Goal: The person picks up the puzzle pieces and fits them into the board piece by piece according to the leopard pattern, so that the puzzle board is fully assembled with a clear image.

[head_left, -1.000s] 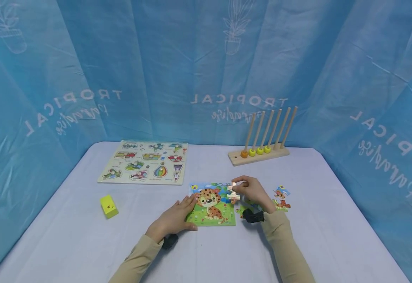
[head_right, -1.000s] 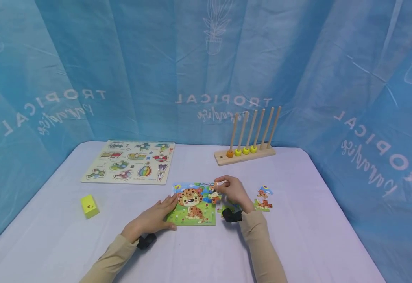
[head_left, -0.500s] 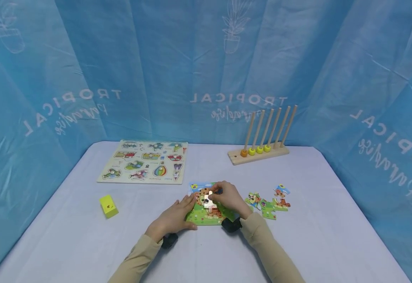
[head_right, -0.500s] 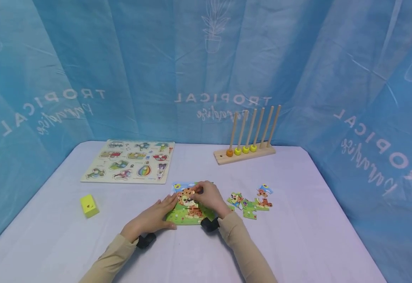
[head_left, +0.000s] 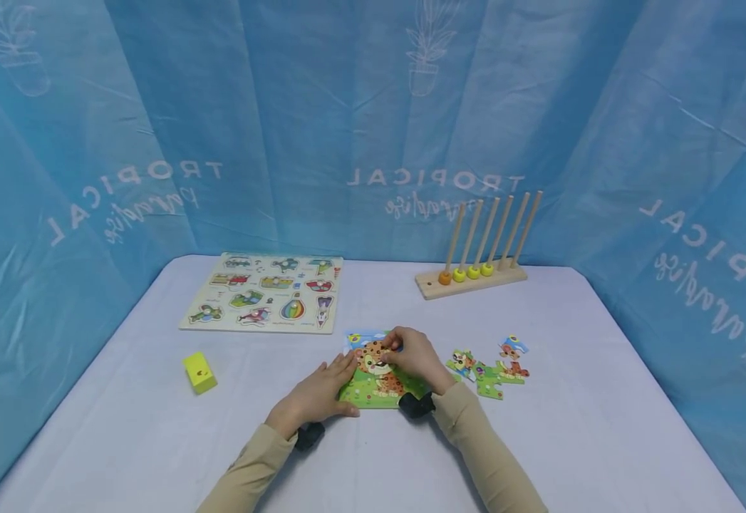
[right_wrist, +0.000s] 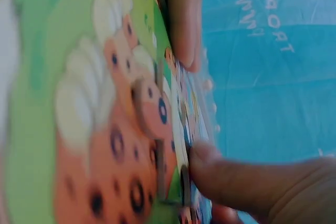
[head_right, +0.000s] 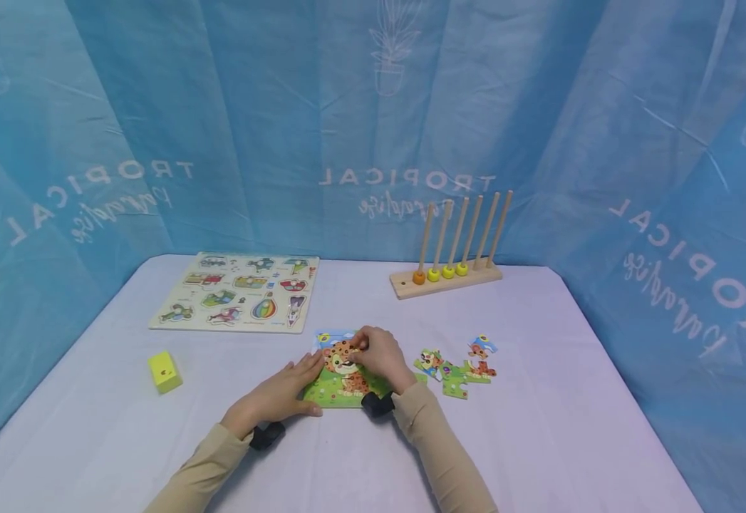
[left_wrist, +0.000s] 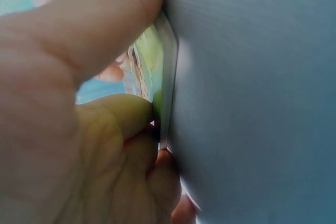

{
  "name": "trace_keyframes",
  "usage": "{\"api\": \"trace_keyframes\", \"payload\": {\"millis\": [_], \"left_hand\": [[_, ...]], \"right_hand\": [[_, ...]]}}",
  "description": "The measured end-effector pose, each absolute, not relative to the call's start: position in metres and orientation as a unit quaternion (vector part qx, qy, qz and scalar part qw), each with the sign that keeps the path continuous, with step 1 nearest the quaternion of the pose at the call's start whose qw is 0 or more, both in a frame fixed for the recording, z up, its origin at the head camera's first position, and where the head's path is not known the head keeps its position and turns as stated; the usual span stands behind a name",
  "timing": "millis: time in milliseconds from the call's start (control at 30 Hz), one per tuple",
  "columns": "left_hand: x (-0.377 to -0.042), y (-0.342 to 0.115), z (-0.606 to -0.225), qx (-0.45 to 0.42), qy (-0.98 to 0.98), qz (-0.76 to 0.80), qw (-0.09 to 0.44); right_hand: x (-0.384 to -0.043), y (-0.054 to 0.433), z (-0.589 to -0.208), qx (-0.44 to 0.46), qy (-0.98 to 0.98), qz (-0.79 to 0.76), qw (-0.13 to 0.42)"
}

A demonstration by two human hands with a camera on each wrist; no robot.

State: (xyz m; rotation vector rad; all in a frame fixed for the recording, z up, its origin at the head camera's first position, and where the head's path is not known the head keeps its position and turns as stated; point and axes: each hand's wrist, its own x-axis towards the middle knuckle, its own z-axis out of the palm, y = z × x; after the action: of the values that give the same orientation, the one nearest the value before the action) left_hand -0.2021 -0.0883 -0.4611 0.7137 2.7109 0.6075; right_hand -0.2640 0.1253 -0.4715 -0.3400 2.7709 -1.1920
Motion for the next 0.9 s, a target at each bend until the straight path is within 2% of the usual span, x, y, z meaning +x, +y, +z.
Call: {"api": "trace_keyframes", "payload": {"millis": [133,300,400,500,767,900], "left_hand": [[-0.203,-0.088,-0.459,0.244,0.937,0.207,0.137],[-0.202,-0.088,-0.459,0.243,0.936,0.214,0.140],[-0.202,-0.087,-0.459,0.245,0.934,0.217,0.142],[-0.201,-0.086,-0.461,0.245,0.934,0.219,0.141],[-0.200,-0.085,-0.461,0.247,0.933,0.218,0.142],[-0.199,-0.087,-0.460,0.245,0.934,0.222,0.139]], "right_hand": [[-0.264,0.123,-0.471,-0.113,0.915,-0.386,0.032],[-0.265,0.128,-0.474,-0.121,0.902,-0.412,0.039],[-0.268,0.142,-0.475,-0.131,0.883,-0.449,0.050],[-0.274,0.166,-0.473,-0.119,0.864,-0.488,0.037],[-0.272,0.263,-0.459,0.046,0.892,-0.447,-0.049],[-0.260,0.308,-0.456,0.107,0.900,-0.421,-0.032]]}}
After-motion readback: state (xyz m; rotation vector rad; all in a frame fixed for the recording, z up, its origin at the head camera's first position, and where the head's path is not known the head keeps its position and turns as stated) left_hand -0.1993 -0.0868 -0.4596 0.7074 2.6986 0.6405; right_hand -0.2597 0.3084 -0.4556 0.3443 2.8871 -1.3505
